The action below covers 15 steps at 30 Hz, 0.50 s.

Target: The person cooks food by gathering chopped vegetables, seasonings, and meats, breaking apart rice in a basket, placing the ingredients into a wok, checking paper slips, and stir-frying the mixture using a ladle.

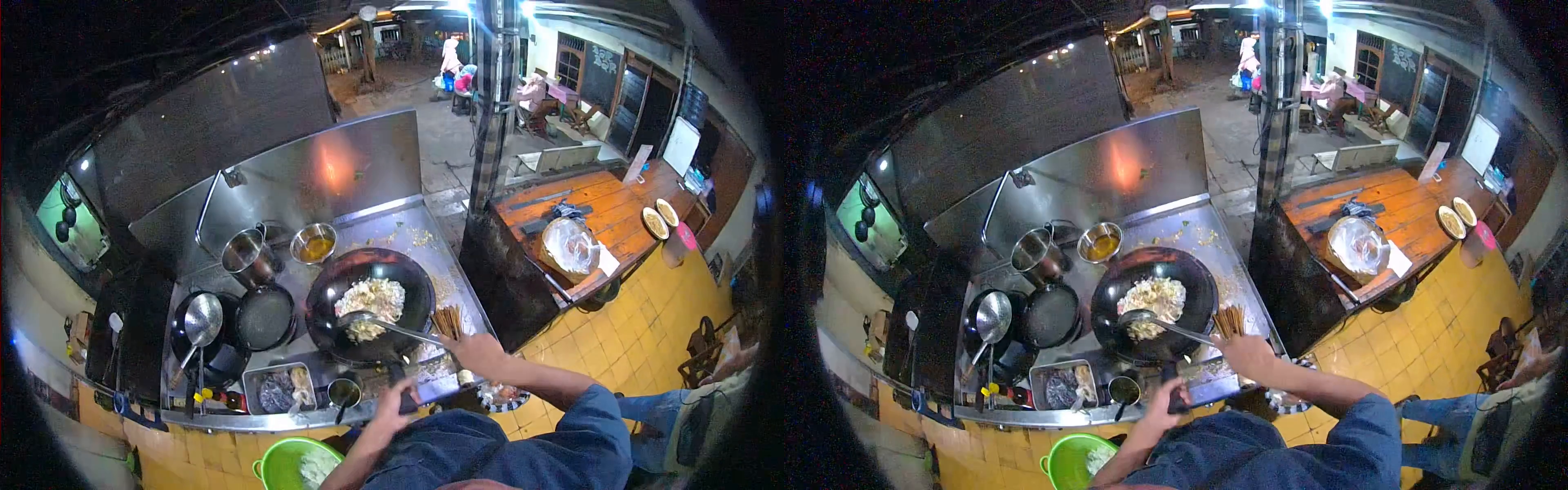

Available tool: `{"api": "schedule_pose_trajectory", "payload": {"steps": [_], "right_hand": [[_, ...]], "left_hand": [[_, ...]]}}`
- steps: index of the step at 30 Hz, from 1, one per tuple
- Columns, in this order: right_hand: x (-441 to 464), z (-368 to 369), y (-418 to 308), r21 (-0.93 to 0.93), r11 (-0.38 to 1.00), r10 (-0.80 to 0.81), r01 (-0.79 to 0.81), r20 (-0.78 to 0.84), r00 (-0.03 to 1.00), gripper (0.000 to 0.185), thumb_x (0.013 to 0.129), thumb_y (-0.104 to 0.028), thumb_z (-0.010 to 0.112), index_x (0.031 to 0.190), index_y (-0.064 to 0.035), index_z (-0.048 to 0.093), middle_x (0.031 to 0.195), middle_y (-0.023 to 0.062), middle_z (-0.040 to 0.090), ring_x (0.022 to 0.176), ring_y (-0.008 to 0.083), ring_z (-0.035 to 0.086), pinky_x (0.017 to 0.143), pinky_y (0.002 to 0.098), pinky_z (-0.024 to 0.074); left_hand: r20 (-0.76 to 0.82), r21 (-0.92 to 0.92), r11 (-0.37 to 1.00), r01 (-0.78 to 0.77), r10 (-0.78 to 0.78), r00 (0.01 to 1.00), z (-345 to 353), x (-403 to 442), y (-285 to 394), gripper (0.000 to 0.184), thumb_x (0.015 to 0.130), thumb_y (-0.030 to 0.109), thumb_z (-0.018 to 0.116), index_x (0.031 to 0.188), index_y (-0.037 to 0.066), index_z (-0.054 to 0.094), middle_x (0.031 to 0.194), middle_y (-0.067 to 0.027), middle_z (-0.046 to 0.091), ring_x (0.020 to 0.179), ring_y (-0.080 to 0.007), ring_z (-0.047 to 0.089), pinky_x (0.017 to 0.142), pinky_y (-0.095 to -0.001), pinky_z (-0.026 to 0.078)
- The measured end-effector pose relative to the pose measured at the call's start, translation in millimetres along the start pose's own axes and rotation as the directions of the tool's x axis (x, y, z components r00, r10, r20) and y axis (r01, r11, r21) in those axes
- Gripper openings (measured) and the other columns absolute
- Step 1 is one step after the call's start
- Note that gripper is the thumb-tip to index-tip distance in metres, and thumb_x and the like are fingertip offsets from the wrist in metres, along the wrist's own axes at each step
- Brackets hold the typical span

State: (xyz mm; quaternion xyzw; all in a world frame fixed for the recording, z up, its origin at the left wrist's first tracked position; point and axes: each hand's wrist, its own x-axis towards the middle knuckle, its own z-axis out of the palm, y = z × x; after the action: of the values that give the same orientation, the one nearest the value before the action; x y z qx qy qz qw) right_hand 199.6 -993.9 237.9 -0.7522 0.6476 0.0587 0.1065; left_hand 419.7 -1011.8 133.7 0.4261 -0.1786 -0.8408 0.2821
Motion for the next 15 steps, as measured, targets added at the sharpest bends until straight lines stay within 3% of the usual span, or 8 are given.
{"api": "schedule_pose_trajectory", "payload": {"steps": [1, 4, 5, 6, 9, 10, 12, 15], "right_hand": [[-2, 7, 0, 0.000, 1.000, -0.009, 0.009, -0.051, 0.999, 0.046, 0.082, -0.010, 0.046, 0.128, -0.0131, 0.042, 0.073, 0.0163, 0.062, 0.065, 0.0300, 0.064, 0.052, 0.0408, 0.0512], [-1, 3, -4, 0.022, 1.000, 0.006, -0.006, 0.012, 1.000, 0.049, 0.084, -0.011, 0.044, 0.133, -0.0131, 0.038, 0.077, 0.0179, 0.061, 0.065, 0.0290, 0.064, 0.049, 0.0393, 0.0506], [1, 12, -3, 0.013, 0.999, 0.037, -0.037, 0.020, 0.999, 0.050, 0.085, -0.011, 0.044, 0.134, -0.0127, 0.036, 0.078, 0.0187, 0.061, 0.065, 0.0296, 0.064, 0.049, 0.0396, 0.0509], [2, 26, 0, 0.002, 0.998, 0.069, -0.069, 0.030, 0.997, 0.051, 0.085, -0.011, 0.044, 0.135, -0.0124, 0.034, 0.079, 0.0196, 0.061, 0.066, 0.0302, 0.064, 0.050, 0.0399, 0.0511], [18, 30, 18, 0.051, 0.991, 0.115, -0.120, 0.086, 0.990, 0.052, 0.086, -0.015, 0.043, 0.137, -0.0137, 0.029, 0.084, 0.0225, 0.060, 0.073, 0.0331, 0.063, 0.060, 0.0420, 0.0515], [25, 23, 35, 0.095, 0.991, 0.084, -0.090, 0.067, 0.994, 0.051, 0.086, -0.018, 0.043, 0.136, -0.0131, 0.031, 0.085, 0.0226, 0.060, 0.075, 0.0344, 0.063, 0.064, 0.0433, 0.0508], [40, 5, 63, 0.277, 0.957, 0.047, -0.090, 0.158, 0.986, 0.046, 0.086, -0.021, 0.044, 0.131, -0.0117, 0.037, 0.088, 0.0216, 0.061, 0.077, 0.0357, 0.062, 0.068, 0.0447, 0.0494], [63, 33, 53, 0.471, 0.879, 0.008, -0.071, 0.134, 0.991, 0.035, 0.087, -0.025, 0.043, 0.118, -0.0082, 0.049, 0.093, 0.0199, 0.061, 0.080, 0.0377, 0.061, 0.072, 0.0470, 0.0473]], "left_hand": [[0.093, -0.197, 0.959, 0.205, -0.190, 0.977, 20, -26, 13, 0.015, 0.083, 0.015, 0.054, 0.075, 0.005, 0.048, 0.061, -0.0058, 0.048, 0.055, -0.0189, 0.051, 0.055, -0.0315, 0.046], [0.085, -0.088, 0.969, 0.229, -0.222, 0.971, -1, -8, 23, 0.013, 0.082, 0.013, 0.058, 0.077, 0.004, 0.051, 0.062, -0.0068, 0.051, 0.053, -0.0181, 0.053, 0.053, -0.0311, 0.047], [0.066, 0.093, 0.994, 0.056, -0.062, 0.996, -15, 8, 30, 0.014, 0.083, 0.013, 0.058, 0.075, 0.003, 0.050, 0.061, -0.0053, 0.051, 0.052, -0.0170, 0.051, 0.053, -0.0307, 0.046], [0.071, -0.064, 0.997, 0.051, -0.046, 0.996, -26, 22, 29, 0.016, 0.084, 0.016, 0.057, 0.073, 0.004, 0.052, 0.060, -0.0047, 0.052, 0.053, -0.0162, 0.051, 0.053, -0.0282, 0.045], [0.011, 0.131, 0.984, -0.121, 0.121, 0.993, -32, 24, 13, 0.018, 0.085, 0.017, 0.055, 0.072, 0.005, 0.052, 0.060, -0.0044, 0.051, 0.053, -0.0158, 0.051, 0.052, -0.0273, 0.044], [0.047, -0.109, 0.991, 0.073, -0.069, 0.997, -49, 33, -4, 0.017, 0.083, 0.016, 0.057, 0.074, 0.006, 0.048, 0.063, -0.0048, 0.050, 0.055, -0.0160, 0.050, 0.055, -0.0277, 0.043], [0.100, -0.133, 0.947, 0.294, -0.282, 0.954, -15, -16, 5, 0.018, 0.082, 0.015, 0.058, 0.072, 0.005, 0.047, 0.064, -0.0049, 0.050, 0.057, -0.0164, 0.050, 0.055, -0.0294, 0.044], [0.055, -0.131, 0.960, 0.246, -0.240, 0.969, -21, -4, 6, 0.020, 0.082, 0.016, 0.058, 0.071, 0.004, 0.047, 0.063, -0.0053, 0.050, 0.055, -0.0170, 0.051, 0.052, -0.0315, 0.045]]}}
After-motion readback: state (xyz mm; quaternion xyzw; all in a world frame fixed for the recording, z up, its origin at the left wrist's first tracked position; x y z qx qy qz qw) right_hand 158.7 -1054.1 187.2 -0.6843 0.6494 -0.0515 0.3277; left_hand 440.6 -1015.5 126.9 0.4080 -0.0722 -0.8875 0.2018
